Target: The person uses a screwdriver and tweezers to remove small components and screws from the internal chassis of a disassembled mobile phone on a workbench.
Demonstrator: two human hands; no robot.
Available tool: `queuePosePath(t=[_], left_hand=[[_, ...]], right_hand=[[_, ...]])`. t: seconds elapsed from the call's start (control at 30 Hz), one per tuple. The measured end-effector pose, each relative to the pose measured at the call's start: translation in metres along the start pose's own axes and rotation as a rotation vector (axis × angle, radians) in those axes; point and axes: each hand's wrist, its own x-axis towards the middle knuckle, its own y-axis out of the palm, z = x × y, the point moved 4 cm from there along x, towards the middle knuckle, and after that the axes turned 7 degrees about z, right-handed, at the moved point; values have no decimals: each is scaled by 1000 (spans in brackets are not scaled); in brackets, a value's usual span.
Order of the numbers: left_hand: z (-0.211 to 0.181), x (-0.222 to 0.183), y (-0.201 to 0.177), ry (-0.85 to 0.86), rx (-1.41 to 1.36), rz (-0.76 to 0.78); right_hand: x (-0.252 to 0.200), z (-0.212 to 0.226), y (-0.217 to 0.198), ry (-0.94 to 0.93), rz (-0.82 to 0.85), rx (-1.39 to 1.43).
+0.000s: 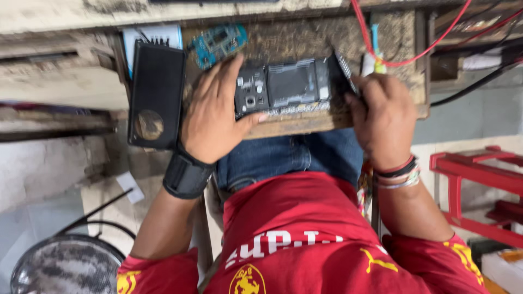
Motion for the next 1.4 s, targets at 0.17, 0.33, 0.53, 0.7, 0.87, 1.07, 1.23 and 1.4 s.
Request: queuePosePath(t=[0.17,0.33,0.53,0.7,0.87,1.07,1.23,1.4], left_hand=[[-7,-3,-9,37,-28,-7],[-8,-2,-9,23,-51,6],[-6,-2,-8,66,-61,14],[-4,-3,-8,65,-54,18],[-9,-4,-10,58,-47,9],[-8,-4,-9,72,-42,2],[-8,-3,-10,53,-38,2],[-8,-2,-9,70,-19,-1]], right_hand=[[6,2,-2,14,86,-47],[23,7,-5,12,96,-4],[34,11,-5,-71,29,-131],[15,6,-18,-1,52,-48],[7,17,-51,-10,89,63],[17,32,-65,3,102,34],[24,39,-62,-89,96,-52],[25,38,-58,-117,75,-108]])
